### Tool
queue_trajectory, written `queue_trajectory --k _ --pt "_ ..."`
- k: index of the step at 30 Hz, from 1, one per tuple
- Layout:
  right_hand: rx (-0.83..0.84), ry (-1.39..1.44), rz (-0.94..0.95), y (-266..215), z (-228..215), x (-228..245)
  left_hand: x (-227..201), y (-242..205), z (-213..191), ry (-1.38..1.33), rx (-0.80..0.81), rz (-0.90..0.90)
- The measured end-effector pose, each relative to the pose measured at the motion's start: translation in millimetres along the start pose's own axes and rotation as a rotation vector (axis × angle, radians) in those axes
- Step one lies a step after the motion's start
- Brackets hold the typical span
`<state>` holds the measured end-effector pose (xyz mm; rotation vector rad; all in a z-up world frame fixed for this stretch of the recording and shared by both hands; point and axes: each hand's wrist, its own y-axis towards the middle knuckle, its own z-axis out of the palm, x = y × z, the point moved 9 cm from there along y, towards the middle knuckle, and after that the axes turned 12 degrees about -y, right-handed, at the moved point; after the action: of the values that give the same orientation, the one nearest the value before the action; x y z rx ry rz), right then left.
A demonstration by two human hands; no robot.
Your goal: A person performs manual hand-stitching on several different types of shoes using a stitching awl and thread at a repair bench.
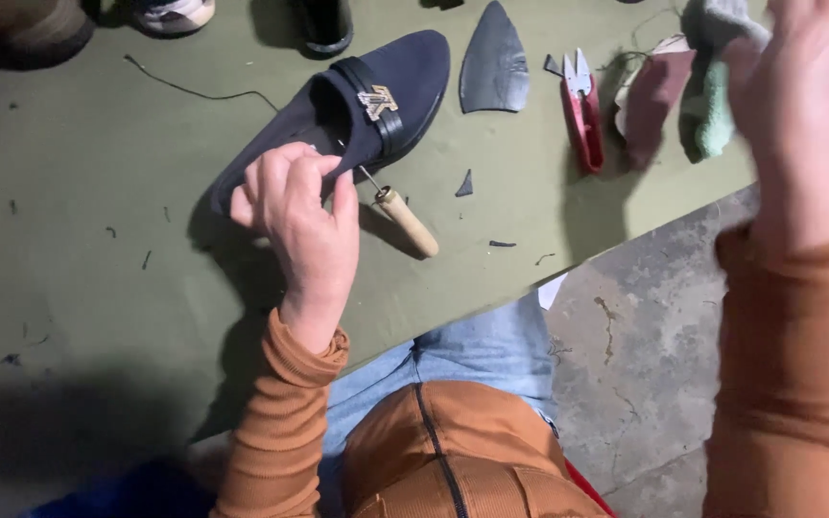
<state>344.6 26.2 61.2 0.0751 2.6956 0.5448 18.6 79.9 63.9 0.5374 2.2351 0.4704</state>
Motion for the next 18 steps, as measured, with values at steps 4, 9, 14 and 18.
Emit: queue_trajectory --k 4,9,14,18 --pt "0.389 0.185 0.258 -22 23 35 3 0 -2 -0.032 0.021 -0.002" --pt "0.511 0.133 0.375 -42 53 34 -4 -6 -3 -0.063 -0.009 0.056" --pt "0.346 0.342 0.519 -50 44 8 -3 -5 -7 -0.066 -0.043 0.062" --pt "0.28 0.968 0.558 -106 93 -29 10 -1 -7 -0.091 -0.023 0.026"
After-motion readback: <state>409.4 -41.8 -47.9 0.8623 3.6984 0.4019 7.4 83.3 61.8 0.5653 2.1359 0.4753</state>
